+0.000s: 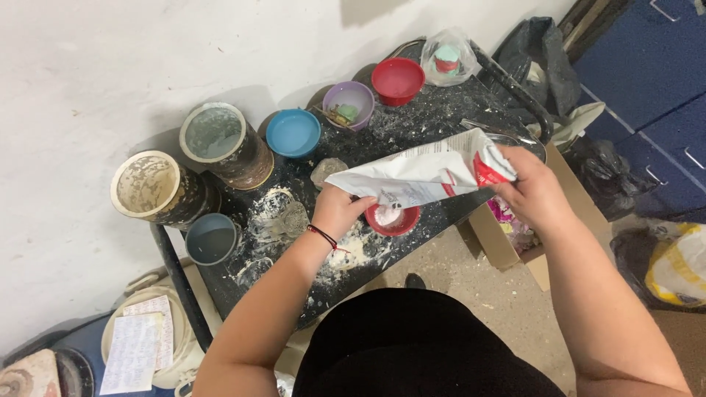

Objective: Mixing dental plaster in a bowl and carefully applying it to dental impression molds using a spatula to create dental models.

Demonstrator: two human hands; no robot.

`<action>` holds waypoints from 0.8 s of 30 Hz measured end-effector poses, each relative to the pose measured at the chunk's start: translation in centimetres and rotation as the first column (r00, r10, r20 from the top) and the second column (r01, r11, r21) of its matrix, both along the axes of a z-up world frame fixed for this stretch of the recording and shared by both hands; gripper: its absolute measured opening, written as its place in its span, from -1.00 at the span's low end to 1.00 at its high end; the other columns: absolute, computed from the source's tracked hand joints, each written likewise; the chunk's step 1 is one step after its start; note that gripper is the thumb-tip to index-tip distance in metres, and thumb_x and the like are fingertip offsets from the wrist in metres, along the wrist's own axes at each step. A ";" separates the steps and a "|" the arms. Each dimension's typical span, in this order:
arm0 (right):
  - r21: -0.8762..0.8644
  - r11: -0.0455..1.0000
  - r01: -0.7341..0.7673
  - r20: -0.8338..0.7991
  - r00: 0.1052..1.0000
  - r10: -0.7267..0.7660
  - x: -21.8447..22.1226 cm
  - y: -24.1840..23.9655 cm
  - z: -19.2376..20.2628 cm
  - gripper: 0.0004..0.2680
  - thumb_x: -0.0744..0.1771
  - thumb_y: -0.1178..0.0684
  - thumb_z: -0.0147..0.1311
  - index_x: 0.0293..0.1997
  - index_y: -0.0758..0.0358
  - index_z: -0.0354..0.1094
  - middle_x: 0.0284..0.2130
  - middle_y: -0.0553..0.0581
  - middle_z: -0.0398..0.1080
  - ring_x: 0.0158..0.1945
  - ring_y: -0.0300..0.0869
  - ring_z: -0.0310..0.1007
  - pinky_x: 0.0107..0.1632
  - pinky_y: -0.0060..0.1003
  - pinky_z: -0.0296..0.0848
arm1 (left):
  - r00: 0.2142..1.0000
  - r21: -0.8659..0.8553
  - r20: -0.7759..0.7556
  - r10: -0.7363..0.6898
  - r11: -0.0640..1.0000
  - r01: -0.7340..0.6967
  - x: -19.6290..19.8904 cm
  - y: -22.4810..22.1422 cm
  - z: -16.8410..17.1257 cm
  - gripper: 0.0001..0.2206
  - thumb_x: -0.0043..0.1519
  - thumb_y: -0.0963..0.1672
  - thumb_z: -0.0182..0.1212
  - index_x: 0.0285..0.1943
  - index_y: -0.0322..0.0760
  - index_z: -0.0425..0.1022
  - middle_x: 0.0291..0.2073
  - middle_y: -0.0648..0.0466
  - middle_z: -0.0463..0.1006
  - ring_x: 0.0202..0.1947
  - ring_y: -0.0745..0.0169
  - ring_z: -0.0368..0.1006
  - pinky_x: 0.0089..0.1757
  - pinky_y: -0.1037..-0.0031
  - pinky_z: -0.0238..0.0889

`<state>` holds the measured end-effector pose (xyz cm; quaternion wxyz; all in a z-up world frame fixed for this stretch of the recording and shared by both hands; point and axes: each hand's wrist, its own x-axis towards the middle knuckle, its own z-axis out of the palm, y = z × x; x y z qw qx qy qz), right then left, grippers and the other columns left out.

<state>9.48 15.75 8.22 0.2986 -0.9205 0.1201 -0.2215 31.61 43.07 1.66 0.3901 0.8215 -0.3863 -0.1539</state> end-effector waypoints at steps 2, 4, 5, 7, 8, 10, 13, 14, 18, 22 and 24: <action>0.003 1.000 0.003 0.005 1.000 -0.003 -0.1 -0.4 -0.2 -0.59 0.33 -0.01 0.26 0.27 0.46 0.36 0.00 0.50 0.45 0.11 0.41 0.45 0.16 0.29 0.40 | 1.000 -0.018 -0.016 -0.005 1.000 0.004 -0.1 0.0 0.9 -0.63 0.16 0.02 0.44 -0.08 -0.39 0.67 -0.16 -0.26 0.68 0.01 -0.31 0.56 -0.06 0.11 0.48; 0.008 1.000 0.009 0.011 1.000 -0.009 -0.2 -0.6 -0.3 -0.58 0.33 -0.01 0.26 0.27 0.47 0.34 0.00 0.51 0.44 0.11 0.43 0.44 0.16 0.30 0.39 | 0.999 -0.035 -0.032 -0.012 0.999 0.011 -0.2 -0.1 1.4 -0.64 0.17 0.01 0.43 -0.07 -0.37 0.67 -0.15 -0.24 0.68 0.02 -0.32 0.55 -0.04 0.10 0.47; 0.018 1.000 0.002 0.003 1.000 -0.002 -0.1 -0.6 -0.1 -0.59 0.34 0.00 0.25 0.27 0.45 0.36 -0.02 0.50 0.45 0.09 0.40 0.46 0.15 0.28 0.40 | 1.000 -0.027 -0.011 -0.012 1.000 0.012 -0.1 -0.2 1.5 -0.65 0.16 0.02 0.43 -0.08 -0.34 0.68 -0.15 -0.23 0.69 0.03 -0.29 0.55 -0.05 0.10 0.48; 0.028 1.000 -0.002 -0.005 1.000 0.003 -0.2 -0.6 -0.2 -0.61 0.34 0.00 0.24 0.27 0.44 0.37 -0.04 0.48 0.45 0.08 0.37 0.47 0.15 0.25 0.41 | 1.000 -0.018 0.008 -0.015 1.000 0.015 0.0 -0.3 1.4 -0.65 0.15 0.02 0.44 -0.08 -0.31 0.69 -0.15 -0.21 0.69 0.03 -0.27 0.56 -0.05 0.10 0.48; 0.009 1.000 -0.001 0.001 1.000 0.001 -0.1 -0.5 -0.4 -0.60 0.33 0.00 0.26 0.26 0.44 0.37 -0.03 0.48 0.45 0.08 0.39 0.47 0.14 0.26 0.41 | 0.999 -0.017 0.036 -0.008 1.000 0.008 0.2 -0.3 1.2 -0.67 0.14 0.01 0.45 -0.09 -0.30 0.69 -0.16 -0.19 0.69 0.01 -0.25 0.57 -0.05 0.13 0.49; -0.010 1.000 0.001 0.008 1.000 0.000 -0.2 -0.5 -0.8 -0.59 0.33 -0.01 0.28 0.25 0.44 0.37 -0.03 0.48 0.46 0.09 0.41 0.46 0.14 0.27 0.41 | 0.998 -0.016 0.065 -0.001 1.000 0.002 0.3 -0.4 1.2 -0.69 0.13 -0.01 0.47 -0.11 -0.28 0.70 -0.18 -0.18 0.70 0.00 -0.23 0.58 -0.06 0.16 0.50; 0.076 0.996 0.036 0.012 0.999 -0.037 -0.7 -1.1 -1.6 -0.63 0.35 -0.01 0.24 0.25 0.41 0.39 -0.05 0.44 0.46 0.08 0.33 0.48 0.16 0.23 0.40 | 0.998 -0.035 0.063 -0.018 0.999 0.020 0.2 -0.5 1.9 -0.68 0.14 0.01 0.45 -0.09 -0.28 0.70 -0.16 -0.19 0.69 0.02 -0.26 0.57 -0.03 0.12 0.48; 0.115 0.991 0.061 0.010 0.998 -0.063 -1.0 -1.3 -2.1 -0.65 0.34 0.02 0.28 0.20 0.40 0.40 -0.13 0.42 0.46 0.00 0.31 0.49 0.11 0.21 0.41 | 0.995 -0.052 0.096 -0.017 0.998 0.022 0.1 -0.5 2.2 -0.69 0.12 0.01 0.46 -0.12 -0.27 0.70 -0.20 -0.18 0.67 0.01 -0.25 0.54 0.01 0.14 0.45; 0.266 0.954 0.139 0.015 0.989 -0.148 -2.2 -2.6 -6.4 -0.73 0.34 0.08 0.31 0.10 0.37 0.41 -0.25 0.33 0.46 -0.17 0.15 0.49 0.03 0.12 0.43 | 0.987 -0.052 0.157 -0.041 0.997 0.049 0.8 -1.0 0.5 -0.72 0.15 0.03 0.44 -0.14 -0.18 0.71 -0.25 -0.06 0.64 0.00 -0.12 0.51 0.07 0.25 0.40; 0.312 0.931 0.188 0.003 0.980 -0.199 -2.2 -1.9 -6.4 -0.80 0.35 0.07 0.33 -0.01 0.29 0.41 -0.37 0.18 0.42 -0.28 -0.05 0.43 -0.07 -0.07 0.44 | 0.984 -0.050 0.173 -0.052 0.997 0.061 1.3 -1.1 -1.2 -0.73 0.14 0.03 0.44 -0.16 -0.17 0.70 -0.34 -0.03 0.60 -0.06 -0.07 0.50 0.02 0.28 0.40; 0.278 0.945 0.173 -0.038 0.985 -0.169 -1.6 -1.3 -5.6 -0.76 0.34 0.06 0.32 -0.01 0.36 0.39 -0.38 0.35 0.41 -0.29 0.13 0.46 -0.11 0.08 0.41 | 0.986 -0.023 0.156 -0.053 0.998 0.057 1.5 -1.1 -1.6 -0.75 0.17 0.03 0.42 -0.17 -0.16 0.69 -0.37 0.00 0.59 -0.08 -0.02 0.49 0.00 0.30 0.39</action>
